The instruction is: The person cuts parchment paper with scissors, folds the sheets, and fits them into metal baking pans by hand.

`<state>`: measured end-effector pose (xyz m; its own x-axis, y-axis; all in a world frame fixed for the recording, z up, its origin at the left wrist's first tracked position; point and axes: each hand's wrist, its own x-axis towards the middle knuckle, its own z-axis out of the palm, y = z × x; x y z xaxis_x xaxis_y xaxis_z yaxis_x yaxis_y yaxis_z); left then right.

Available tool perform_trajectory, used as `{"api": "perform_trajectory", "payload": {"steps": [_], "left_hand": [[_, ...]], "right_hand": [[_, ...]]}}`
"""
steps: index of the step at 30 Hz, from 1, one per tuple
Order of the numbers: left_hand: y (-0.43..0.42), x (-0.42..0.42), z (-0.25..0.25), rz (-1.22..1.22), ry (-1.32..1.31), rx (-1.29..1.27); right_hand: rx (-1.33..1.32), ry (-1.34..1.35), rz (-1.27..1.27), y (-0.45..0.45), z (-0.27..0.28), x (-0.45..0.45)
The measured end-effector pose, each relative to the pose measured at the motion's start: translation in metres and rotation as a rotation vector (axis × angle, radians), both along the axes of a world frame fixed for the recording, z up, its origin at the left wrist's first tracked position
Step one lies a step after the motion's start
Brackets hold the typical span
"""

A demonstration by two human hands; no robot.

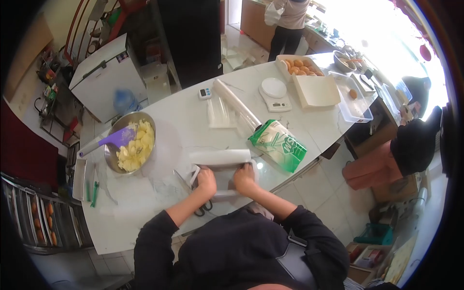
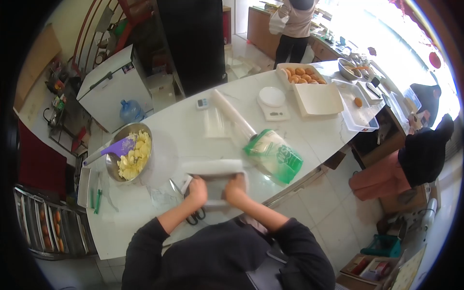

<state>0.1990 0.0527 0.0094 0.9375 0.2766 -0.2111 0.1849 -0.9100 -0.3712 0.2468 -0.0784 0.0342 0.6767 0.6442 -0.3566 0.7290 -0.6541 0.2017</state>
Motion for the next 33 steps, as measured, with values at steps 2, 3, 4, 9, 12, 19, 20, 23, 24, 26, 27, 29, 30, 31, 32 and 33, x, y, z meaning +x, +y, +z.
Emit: {"api": "perform_trajectory", "payload": {"steps": [2,3,4,9,12,19,20,23,24,26,27,29,30,31,32,33], "left_hand": [[0.002,-0.008,-0.009,-0.055,-0.009,0.026],[0.006,-0.009,-0.022,-0.068,-0.037,0.000],[0.011,-0.009,-0.023,-0.077,-0.071,-0.020],[0.018,0.009,0.004,0.060,0.231,-0.203],[0.018,0.008,-0.012,0.071,0.218,-0.165],[0.024,0.002,-0.013,-0.038,0.191,-0.173],[0.033,-0.004,-0.015,-0.115,0.142,-0.211],[0.045,-0.011,-0.003,-0.104,-0.053,-0.348],[0.038,-0.012,0.013,0.008,-0.131,-0.385],[0.026,-0.011,0.047,0.246,-0.292,-0.452],[0.026,-0.011,0.053,0.223,-0.281,-0.428],[0.027,-0.011,0.059,0.181,-0.261,-0.381],[0.024,-0.011,0.057,0.161,-0.224,-0.392],[0.019,-0.011,0.053,0.143,-0.188,-0.402],[0.016,-0.011,0.049,0.124,-0.155,-0.408],[0.013,-0.011,0.044,0.040,-0.078,-0.338]], "right_hand": [[-0.046,0.047,-0.011,-0.001,0.003,0.005],[-0.068,0.075,-0.009,-0.001,0.005,0.007],[-0.030,-0.018,0.023,-0.004,0.008,0.005],[-0.051,-0.044,0.040,0.002,0.006,0.015],[-0.118,-0.036,0.059,0.005,-0.001,0.018],[-0.057,-0.114,0.112,0.004,-0.019,0.024],[-0.014,-0.104,0.104,0.002,-0.016,0.022],[0.269,-0.177,0.143,-0.012,-0.036,0.029],[0.302,-0.198,0.109,-0.015,-0.025,0.025],[0.371,-0.241,0.053,-0.014,0.010,0.018],[0.391,-0.250,0.048,-0.014,0.010,0.020],[0.429,-0.270,0.044,-0.014,0.010,0.023],[0.397,-0.233,0.038,-0.014,-0.003,0.025],[0.366,-0.197,0.033,-0.012,-0.025,0.029],[0.339,-0.163,0.029,-0.009,-0.040,0.032],[0.309,-0.158,0.027,-0.006,-0.046,0.030]]}}
